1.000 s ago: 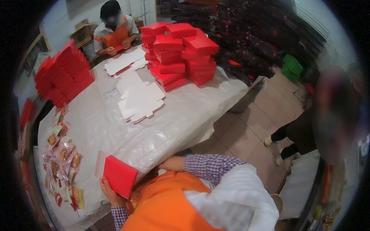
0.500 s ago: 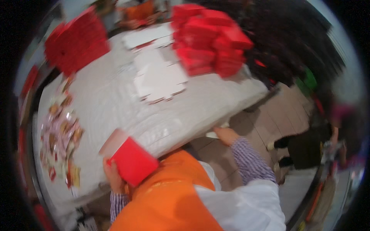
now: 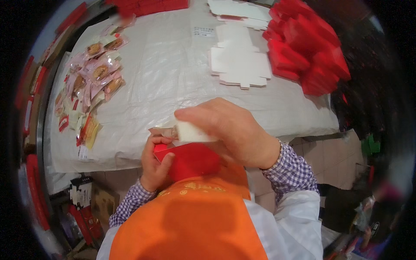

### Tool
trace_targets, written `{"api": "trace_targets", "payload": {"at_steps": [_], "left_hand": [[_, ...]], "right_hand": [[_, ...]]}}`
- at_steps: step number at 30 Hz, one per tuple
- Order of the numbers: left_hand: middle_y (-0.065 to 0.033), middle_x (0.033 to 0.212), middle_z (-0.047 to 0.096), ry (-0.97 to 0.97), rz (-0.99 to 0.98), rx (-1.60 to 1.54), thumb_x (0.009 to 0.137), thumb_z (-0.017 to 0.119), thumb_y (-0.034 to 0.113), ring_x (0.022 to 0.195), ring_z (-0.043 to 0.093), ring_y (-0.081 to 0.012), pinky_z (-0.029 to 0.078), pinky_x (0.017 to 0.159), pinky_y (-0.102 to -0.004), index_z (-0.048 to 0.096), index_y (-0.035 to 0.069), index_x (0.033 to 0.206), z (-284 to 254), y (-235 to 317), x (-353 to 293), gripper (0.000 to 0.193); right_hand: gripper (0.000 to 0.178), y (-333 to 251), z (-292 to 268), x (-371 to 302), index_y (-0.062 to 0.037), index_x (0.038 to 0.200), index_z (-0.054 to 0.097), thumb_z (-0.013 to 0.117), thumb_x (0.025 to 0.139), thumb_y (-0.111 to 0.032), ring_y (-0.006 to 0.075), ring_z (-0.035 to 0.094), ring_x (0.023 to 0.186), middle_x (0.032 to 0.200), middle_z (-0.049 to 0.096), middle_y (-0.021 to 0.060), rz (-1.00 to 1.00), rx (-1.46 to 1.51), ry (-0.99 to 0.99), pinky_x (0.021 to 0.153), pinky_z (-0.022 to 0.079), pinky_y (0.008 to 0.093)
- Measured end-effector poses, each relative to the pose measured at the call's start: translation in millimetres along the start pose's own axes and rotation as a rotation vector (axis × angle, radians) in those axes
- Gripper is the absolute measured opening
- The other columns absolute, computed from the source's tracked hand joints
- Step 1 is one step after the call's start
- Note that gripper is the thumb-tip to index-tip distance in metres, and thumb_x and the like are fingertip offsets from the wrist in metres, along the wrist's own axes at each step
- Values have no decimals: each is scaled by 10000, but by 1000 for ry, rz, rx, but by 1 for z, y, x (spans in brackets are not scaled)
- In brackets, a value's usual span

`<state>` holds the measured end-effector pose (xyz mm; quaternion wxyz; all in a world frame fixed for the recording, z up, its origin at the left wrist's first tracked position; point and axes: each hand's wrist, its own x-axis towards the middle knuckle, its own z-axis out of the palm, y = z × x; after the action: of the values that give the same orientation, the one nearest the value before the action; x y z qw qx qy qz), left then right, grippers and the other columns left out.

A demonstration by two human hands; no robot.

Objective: The person assembles small red boxes by folding flat white cardboard pieces. They fold the sides and flaps of the cardboard to form the box shape, then insert a red plastic insert into the assembled box. The finished boxes are stacked on the table.

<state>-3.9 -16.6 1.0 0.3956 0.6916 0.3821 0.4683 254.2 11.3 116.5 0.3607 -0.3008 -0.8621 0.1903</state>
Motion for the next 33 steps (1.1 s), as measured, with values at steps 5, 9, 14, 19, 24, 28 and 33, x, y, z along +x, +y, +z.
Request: {"api": "trace_targets", "payload": {"at_steps": [5,9,14,19,24,28,33], "left_hand": [[-135,1068,611,47,-5,-82,926,732,260,947,599,-235,484,857,-336,522,4,1192,-1,3,-9,425],[-101,1021,583,112,-47,-247,1022,571,461,906,562,-185,466,823,-311,510,2,1202,1,-8,-13,497],[-74,961,551,112,-113,-175,1072,447,501,848,511,-167,441,782,-305,513,5,1204,5,-9,-15,518],[-110,975,572,48,42,-198,1094,393,468,842,520,-209,447,777,-335,574,-4,1165,-2,-38,-21,510],[-154,1024,599,12,9,-198,1102,396,417,904,569,-252,465,827,-348,631,7,1166,-12,-39,-10,477],[-178,1140,583,-25,7,-135,1094,435,364,999,589,-265,480,898,-354,655,33,1201,-17,-40,-3,412],[-140,1258,497,-9,-17,-70,989,631,161,1026,569,-222,485,899,-328,710,72,1188,-35,-32,2,231]], "right_hand": [[440,6,19,13,-86,1219,604,733,805,-13,298,652,916,1043,678,95,-62,-19,-114,802,502,408],[263,5,29,21,-105,1122,618,684,867,-97,277,635,849,922,644,63,9,-95,-201,763,474,401],[191,24,50,10,-95,1040,644,697,856,-88,270,635,831,897,638,63,69,-147,-395,749,482,397],[180,31,70,2,-77,1028,681,719,852,-79,299,645,871,950,669,92,136,6,-295,780,506,406],[449,63,86,-35,-52,1341,545,690,937,-184,294,611,1131,1212,631,157,236,98,307,976,479,371],[609,67,109,-53,-16,1543,341,565,1052,-298,237,483,1342,1416,528,158,858,961,421,1133,375,353],[646,68,122,-62,28,1537,332,524,1072,-377,213,484,1323,1401,542,147,719,970,184,1128,362,342]]}}
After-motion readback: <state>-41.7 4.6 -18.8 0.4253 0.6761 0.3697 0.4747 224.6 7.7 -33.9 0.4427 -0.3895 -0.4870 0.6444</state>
